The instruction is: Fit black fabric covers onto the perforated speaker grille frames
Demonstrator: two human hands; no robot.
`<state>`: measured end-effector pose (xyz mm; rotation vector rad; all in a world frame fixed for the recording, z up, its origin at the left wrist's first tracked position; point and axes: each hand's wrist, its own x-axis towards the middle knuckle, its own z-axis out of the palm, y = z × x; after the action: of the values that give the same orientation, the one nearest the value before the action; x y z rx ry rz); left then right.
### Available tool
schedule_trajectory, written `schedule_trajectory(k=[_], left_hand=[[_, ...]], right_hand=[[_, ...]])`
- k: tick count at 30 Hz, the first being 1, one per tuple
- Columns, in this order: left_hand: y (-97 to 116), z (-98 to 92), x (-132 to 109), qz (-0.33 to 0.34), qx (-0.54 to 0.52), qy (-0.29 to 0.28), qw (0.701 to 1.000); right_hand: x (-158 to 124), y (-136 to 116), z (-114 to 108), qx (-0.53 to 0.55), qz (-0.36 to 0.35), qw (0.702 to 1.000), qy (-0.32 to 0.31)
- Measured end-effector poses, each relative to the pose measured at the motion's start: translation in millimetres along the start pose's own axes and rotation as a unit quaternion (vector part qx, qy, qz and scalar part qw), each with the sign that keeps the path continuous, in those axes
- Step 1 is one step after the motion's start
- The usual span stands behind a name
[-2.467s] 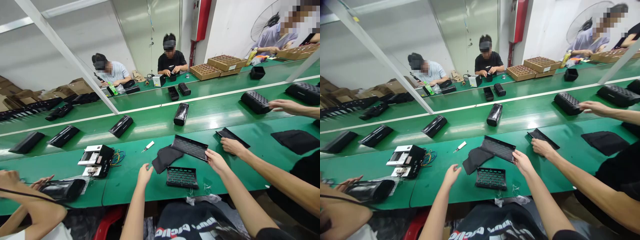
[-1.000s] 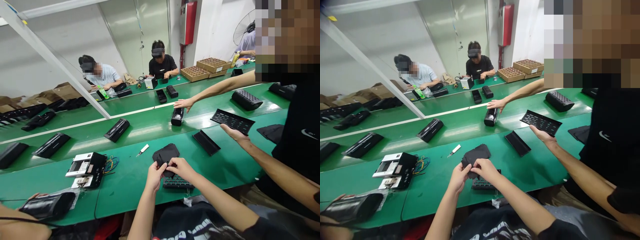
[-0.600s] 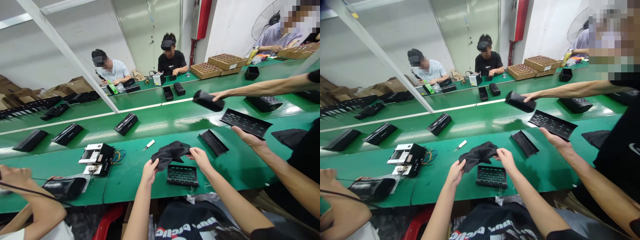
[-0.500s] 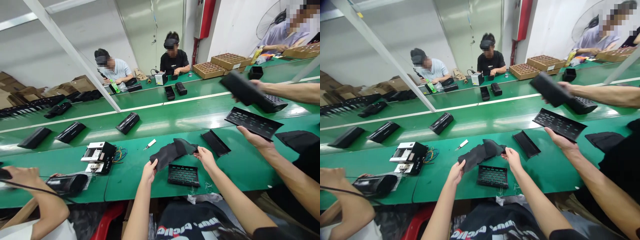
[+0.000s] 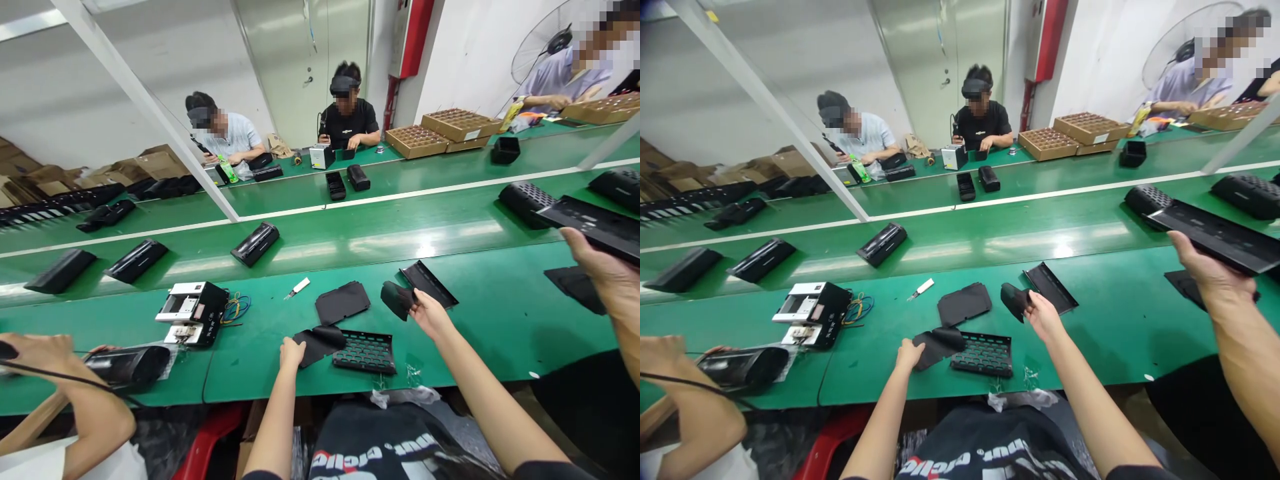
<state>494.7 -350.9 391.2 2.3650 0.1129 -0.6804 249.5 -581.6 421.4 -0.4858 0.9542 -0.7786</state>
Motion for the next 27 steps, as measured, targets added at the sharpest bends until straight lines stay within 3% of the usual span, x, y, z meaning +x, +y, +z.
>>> schedule_trajectory(k=[2,4,5,7,8,10,12,13,16,19,24,27], left_hand=[[10.3,-0.3,-12.1,0.044,0.051,0.041,0.997],[22.1,6.0,-30.6,0.127,0.07,0.028,0.989],[28.0,11.4,-42.1,0.167,0.05,-0.012,0.985],[39.2,24.4,-67.8,0.19,-0.066,-0.156,0.967],[44.2,30.6,-80.9,0.165,-0.155,-0.244,0.943],[53.3,38.7,-104.9,0.099,-0.313,-0.39,0.86],[61.4,38.4,-122.5,0.059,-0.411,-0.44,0.796],[64.9,35.2,-128.3,0.052,-0.437,-0.435,0.786],[72.8,19.9,-134.7,0.067,-0.44,-0.399,0.802],[73.9,10.1,-131.1,0.092,-0.4,-0.402,0.818],[59.9,17.9,-118.8,0.126,-0.334,-0.402,0.843],[48.6,24.9,-110.3,0.166,-0.259,-0.362,0.88]], right_hand=[[-13.0,-0.1,9.0,0.016,0.017,0.999,-0.043],[-28.5,1.7,18.8,0.034,0.027,0.996,-0.083],[-36.4,2.9,23.6,0.045,0.035,0.993,-0.102],[-51.0,5.3,32.3,0.071,0.061,0.986,-0.137],[-57.3,6.4,36.0,0.083,0.074,0.982,-0.151],[-67.1,7.8,41.4,0.098,0.098,0.975,-0.173],[-73.5,8.4,44.2,0.101,0.105,0.971,-0.188],[-75.6,8.4,44.7,0.101,0.101,0.971,-0.194],[-79.1,9.1,43.7,0.092,0.089,0.969,-0.21],[-79.9,13.8,41.8,0.059,0.092,0.971,-0.214],[-80.1,28.0,34.4,-0.022,0.108,0.975,-0.193],[-81.6,37.4,27.2,-0.042,0.117,0.977,-0.173]])
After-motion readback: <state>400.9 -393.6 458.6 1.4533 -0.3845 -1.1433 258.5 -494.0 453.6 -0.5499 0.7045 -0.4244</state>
